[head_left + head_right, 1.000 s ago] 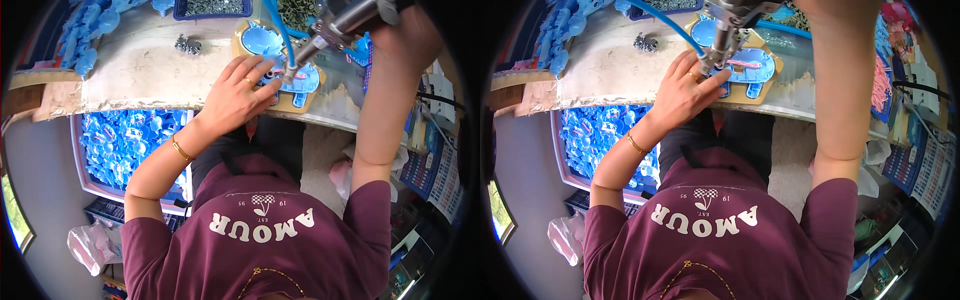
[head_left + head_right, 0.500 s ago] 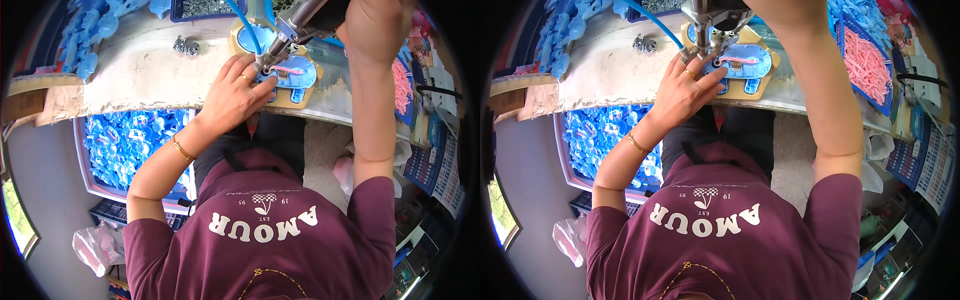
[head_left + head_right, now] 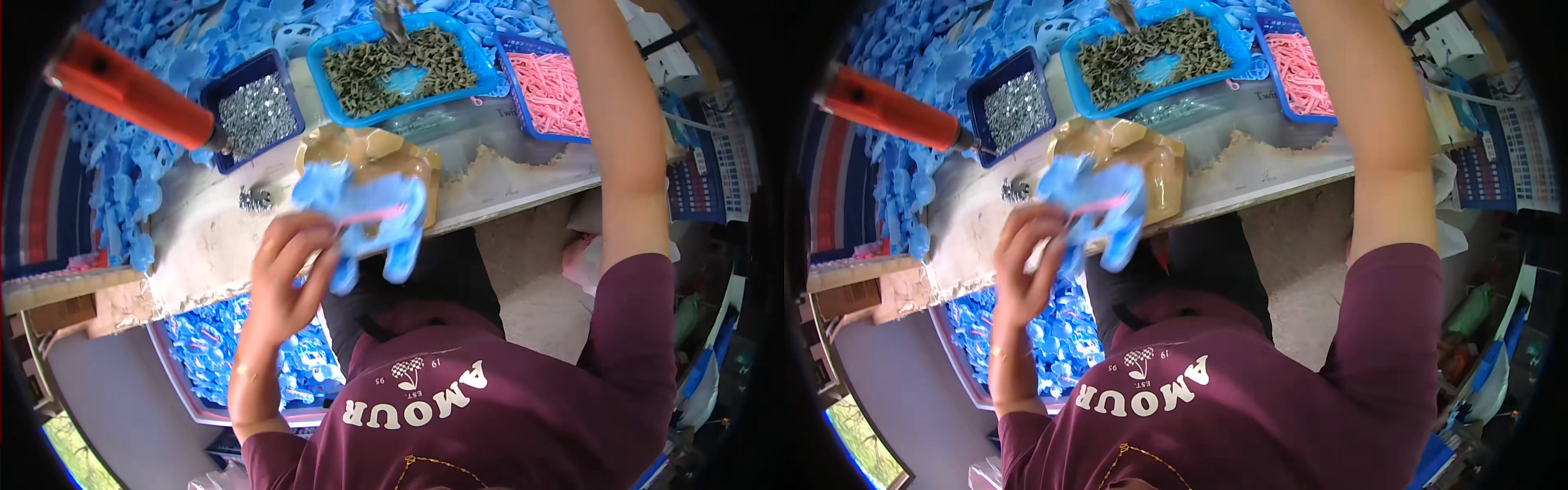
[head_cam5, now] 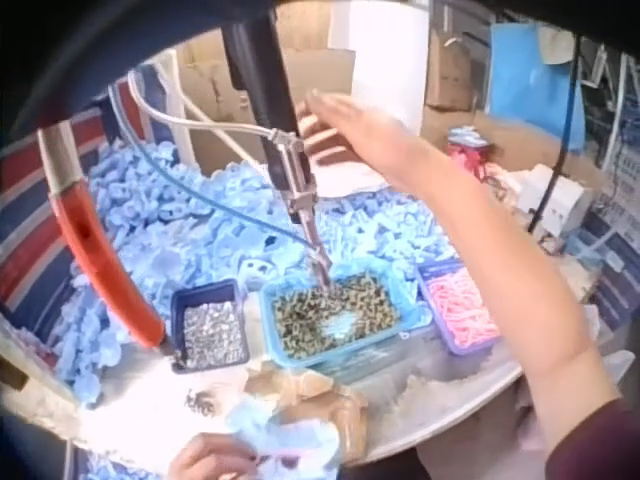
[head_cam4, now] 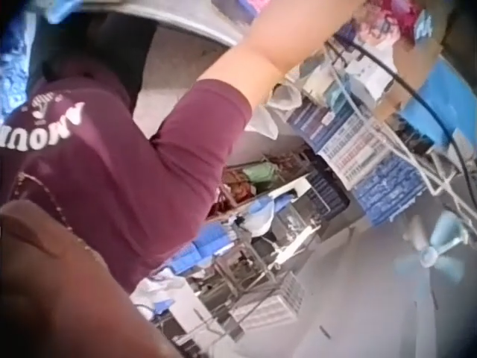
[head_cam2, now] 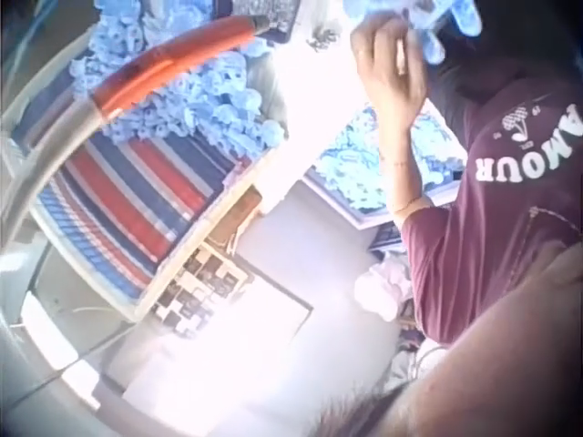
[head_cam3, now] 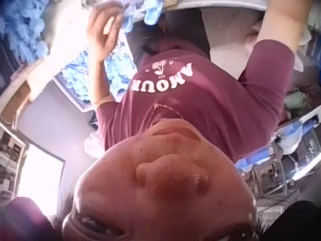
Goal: Assembling small plastic toys using a pneumatic screwdriver at a factory workbench.
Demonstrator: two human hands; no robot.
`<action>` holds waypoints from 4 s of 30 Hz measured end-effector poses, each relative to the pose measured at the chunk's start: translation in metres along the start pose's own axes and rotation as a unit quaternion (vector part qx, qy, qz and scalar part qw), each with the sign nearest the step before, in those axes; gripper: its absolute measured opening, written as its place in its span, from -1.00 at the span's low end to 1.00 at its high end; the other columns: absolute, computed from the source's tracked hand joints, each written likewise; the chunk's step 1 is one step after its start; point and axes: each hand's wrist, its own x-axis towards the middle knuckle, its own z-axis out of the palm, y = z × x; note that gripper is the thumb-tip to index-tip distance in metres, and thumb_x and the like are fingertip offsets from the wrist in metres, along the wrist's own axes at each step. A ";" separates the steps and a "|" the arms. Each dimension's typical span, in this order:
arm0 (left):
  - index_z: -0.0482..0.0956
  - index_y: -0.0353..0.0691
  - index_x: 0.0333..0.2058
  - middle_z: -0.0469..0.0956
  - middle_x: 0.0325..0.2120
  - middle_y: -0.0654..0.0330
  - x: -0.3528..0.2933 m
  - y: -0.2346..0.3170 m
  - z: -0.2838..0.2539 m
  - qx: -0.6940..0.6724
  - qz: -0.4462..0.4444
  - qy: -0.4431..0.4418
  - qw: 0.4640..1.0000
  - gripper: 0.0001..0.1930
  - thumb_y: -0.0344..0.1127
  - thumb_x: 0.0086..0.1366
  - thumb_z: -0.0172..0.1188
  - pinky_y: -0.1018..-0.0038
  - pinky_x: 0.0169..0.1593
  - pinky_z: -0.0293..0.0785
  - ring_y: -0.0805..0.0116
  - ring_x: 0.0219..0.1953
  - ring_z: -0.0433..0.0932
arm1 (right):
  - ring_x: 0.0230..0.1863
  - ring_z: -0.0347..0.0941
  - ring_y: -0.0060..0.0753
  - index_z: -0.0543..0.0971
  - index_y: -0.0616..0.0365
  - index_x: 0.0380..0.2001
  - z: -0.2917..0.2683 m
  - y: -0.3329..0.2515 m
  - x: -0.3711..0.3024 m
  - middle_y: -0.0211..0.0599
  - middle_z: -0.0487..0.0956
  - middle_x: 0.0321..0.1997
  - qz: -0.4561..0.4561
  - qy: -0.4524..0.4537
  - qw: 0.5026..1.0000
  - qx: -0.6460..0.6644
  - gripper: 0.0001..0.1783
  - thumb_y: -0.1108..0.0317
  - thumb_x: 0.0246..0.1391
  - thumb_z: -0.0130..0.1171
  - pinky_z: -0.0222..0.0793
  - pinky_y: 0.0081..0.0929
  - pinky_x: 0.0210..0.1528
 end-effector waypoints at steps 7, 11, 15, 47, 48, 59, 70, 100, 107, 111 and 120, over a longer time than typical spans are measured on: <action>0.62 -0.34 -0.22 0.62 -0.25 0.00 -0.073 0.061 -0.135 0.160 -0.302 -0.210 0.916 -0.84 -0.43 0.23 0.22 0.26 0.02 0.43 0.01 -0.14 0.57 | -0.30 0.64 -0.02 0.70 0.19 -0.31 -0.127 0.245 -0.111 0.01 0.68 -0.34 0.201 -0.013 0.831 -0.519 -0.74 0.30 -0.06 0.22 0.53 -0.19 -0.19; 0.58 -0.32 -0.03 0.63 -0.11 -0.01 -0.097 0.040 -0.122 0.329 -0.284 -0.124 0.892 -0.69 -0.36 0.28 0.26 0.26 0.13 0.41 0.00 -0.03 0.58 | -0.10 0.63 -0.30 0.57 -0.02 0.00 -0.159 0.285 -0.147 -0.27 0.67 -0.10 0.185 -0.022 0.760 -0.622 -0.60 0.19 0.09 0.34 0.50 -0.24 -0.09; 0.54 -0.29 0.09 0.58 0.06 -0.04 -0.068 0.042 -0.105 0.220 -0.337 -0.147 0.904 -0.61 -0.34 0.31 0.25 0.24 0.17 0.42 0.00 0.08 0.56 | -0.17 0.63 -0.30 0.65 0.05 -0.17 -0.080 0.214 -0.114 -0.25 0.69 -0.20 0.205 -0.022 0.766 -0.609 -0.77 0.23 0.12 0.28 0.50 -0.25 -0.16; 0.60 -0.18 0.02 0.60 0.00 0.06 0.034 0.004 0.057 0.033 0.001 -0.068 0.997 -0.54 -0.41 0.09 0.43 0.26 -0.02 0.58 0.02 -0.05 0.62 | 0.04 0.57 -0.38 0.48 0.04 0.21 -0.146 0.299 -0.126 -0.22 0.64 0.01 0.126 -0.024 0.731 -0.670 -0.42 0.35 0.09 0.29 0.49 -0.34 0.05; 0.60 -0.18 0.02 0.60 0.00 0.06 0.033 0.002 0.059 0.032 -0.010 -0.069 0.997 -0.54 -0.41 0.09 0.43 0.26 -0.02 0.58 0.02 -0.05 0.62 | -0.13 0.58 -0.12 0.57 0.09 -0.08 -0.148 0.297 -0.129 -0.07 0.63 -0.18 0.072 0.041 0.734 -0.674 -0.63 0.36 -0.01 0.25 0.49 -0.16 -0.08; 0.55 -0.08 0.12 0.53 0.12 0.25 -0.005 -0.029 0.063 0.269 0.025 -0.044 0.962 -0.43 -0.04 0.15 0.37 0.06 0.39 0.18 0.14 0.22 0.42 | -0.12 0.54 -0.13 0.57 0.11 0.01 -0.032 0.115 -0.147 -0.17 0.61 -0.14 0.203 -0.086 0.973 -0.069 -0.60 0.44 0.04 0.27 0.47 -0.25 -0.05; 0.51 -0.28 0.09 0.49 0.15 0.04 0.001 -0.042 0.078 0.205 0.075 -0.019 0.976 -0.51 -0.14 0.26 0.27 0.13 0.39 0.23 0.12 0.27 0.40 | -0.07 0.44 -0.06 0.61 0.21 -0.18 0.092 0.021 -0.220 -0.17 0.57 -0.15 0.069 -0.321 0.913 -0.242 -0.69 0.43 -0.06 0.34 0.38 -0.28 0.00; 0.43 -0.31 -0.25 0.48 -0.26 0.09 -0.098 -0.081 -0.130 -0.375 -0.104 0.218 0.895 -0.81 -0.29 0.38 -0.06 0.29 0.20 0.30 0.22 -0.09 0.47 | -0.18 0.53 -0.28 0.63 0.23 -0.13 0.115 -0.006 -0.218 -0.27 0.61 -0.10 0.043 -0.193 0.961 -0.193 -0.73 0.53 0.05 0.34 0.45 -0.46 -0.12; 0.46 -0.30 -0.20 0.48 -0.17 0.11 -0.009 -0.055 -0.018 -0.509 -0.001 0.093 0.856 -0.80 -0.28 0.40 -0.04 0.23 0.34 0.18 0.27 0.01 0.42 | 0.06 0.54 -0.09 0.52 0.16 0.07 0.154 -0.028 -0.216 -0.18 0.62 0.05 -0.070 -0.171 0.979 -0.091 -0.40 0.53 -0.12 0.44 0.45 -0.23 0.10; 0.37 -0.25 0.22 0.31 0.32 0.00 0.006 -0.050 0.002 -0.216 -0.077 0.126 0.965 -0.52 -0.22 0.40 0.14 0.22 0.40 0.09 0.12 0.34 0.28 | -0.10 0.60 -0.06 0.58 0.16 -0.02 0.115 -0.013 -0.222 -0.17 0.65 -0.06 -0.131 -0.106 0.941 -0.293 -0.46 0.63 -0.18 0.36 0.54 -0.31 -0.08; 0.37 -0.18 0.23 0.25 0.32 -0.03 0.014 -0.037 0.057 0.107 0.027 0.080 0.991 -0.31 -0.21 0.13 0.41 0.05 0.36 0.16 -0.16 0.33 0.20 | 0.12 0.48 -0.10 0.58 0.07 0.08 0.137 0.001 -0.248 -0.29 0.52 0.18 -0.029 -0.188 0.946 -0.262 -0.40 0.45 -0.14 0.42 0.47 -0.26 0.12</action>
